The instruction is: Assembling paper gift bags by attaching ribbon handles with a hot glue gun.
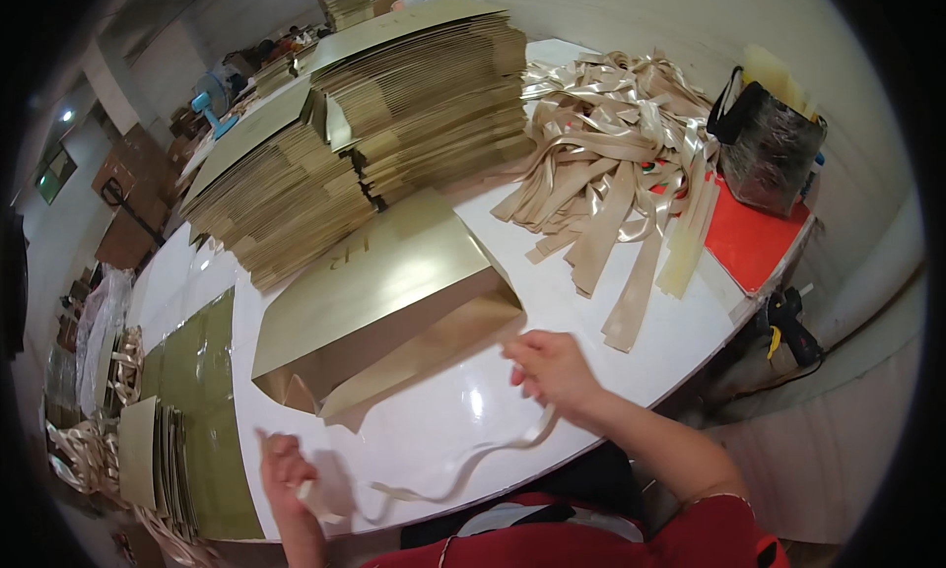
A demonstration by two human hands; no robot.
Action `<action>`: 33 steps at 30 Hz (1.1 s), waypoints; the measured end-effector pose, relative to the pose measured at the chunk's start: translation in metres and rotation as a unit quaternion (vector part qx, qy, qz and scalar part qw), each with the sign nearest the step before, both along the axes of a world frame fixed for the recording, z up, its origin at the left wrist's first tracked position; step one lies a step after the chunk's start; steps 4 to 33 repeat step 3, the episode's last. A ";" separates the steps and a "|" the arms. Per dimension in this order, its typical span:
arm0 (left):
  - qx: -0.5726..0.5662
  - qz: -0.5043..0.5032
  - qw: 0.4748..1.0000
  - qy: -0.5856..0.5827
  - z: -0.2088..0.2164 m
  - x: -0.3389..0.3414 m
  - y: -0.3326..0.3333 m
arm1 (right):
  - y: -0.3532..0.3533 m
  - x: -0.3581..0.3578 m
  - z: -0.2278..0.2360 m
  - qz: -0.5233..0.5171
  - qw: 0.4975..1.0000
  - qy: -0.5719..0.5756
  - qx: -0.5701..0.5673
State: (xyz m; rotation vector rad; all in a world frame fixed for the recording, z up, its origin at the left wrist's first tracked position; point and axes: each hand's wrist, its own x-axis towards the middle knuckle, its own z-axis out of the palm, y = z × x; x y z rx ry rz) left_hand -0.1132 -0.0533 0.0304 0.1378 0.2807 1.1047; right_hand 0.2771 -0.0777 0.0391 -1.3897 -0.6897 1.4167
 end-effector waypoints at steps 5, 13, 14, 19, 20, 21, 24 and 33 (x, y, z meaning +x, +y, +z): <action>0.176 -0.039 0.855 0.486 0.019 0.068 0.004 | 0.008 -0.019 -0.011 0.069 0.997 -0.032 0.003; 0.176 -0.039 0.855 0.486 0.019 0.068 0.004 | 0.008 -0.019 -0.011 0.069 0.997 -0.032 0.003; 0.176 -0.039 0.855 0.486 0.019 0.068 0.004 | 0.008 -0.019 -0.011 0.069 0.997 -0.032 0.003; 0.176 -0.039 0.855 0.486 0.019 0.068 0.004 | 0.008 -0.019 -0.011 0.069 0.997 -0.032 0.003; 0.176 -0.039 0.855 0.486 0.019 0.068 0.004 | 0.008 -0.019 -0.011 0.069 0.997 -0.032 0.003; 0.176 -0.039 0.855 0.486 0.019 0.068 0.004 | 0.008 -0.019 -0.011 0.069 0.997 -0.032 0.003; 0.176 -0.039 0.855 0.486 0.019 0.068 0.004 | 0.008 -0.019 -0.011 0.069 0.997 -0.032 0.003; 0.176 -0.039 0.855 0.486 0.019 0.068 0.004 | 0.008 -0.019 -0.011 0.069 0.997 -0.032 0.003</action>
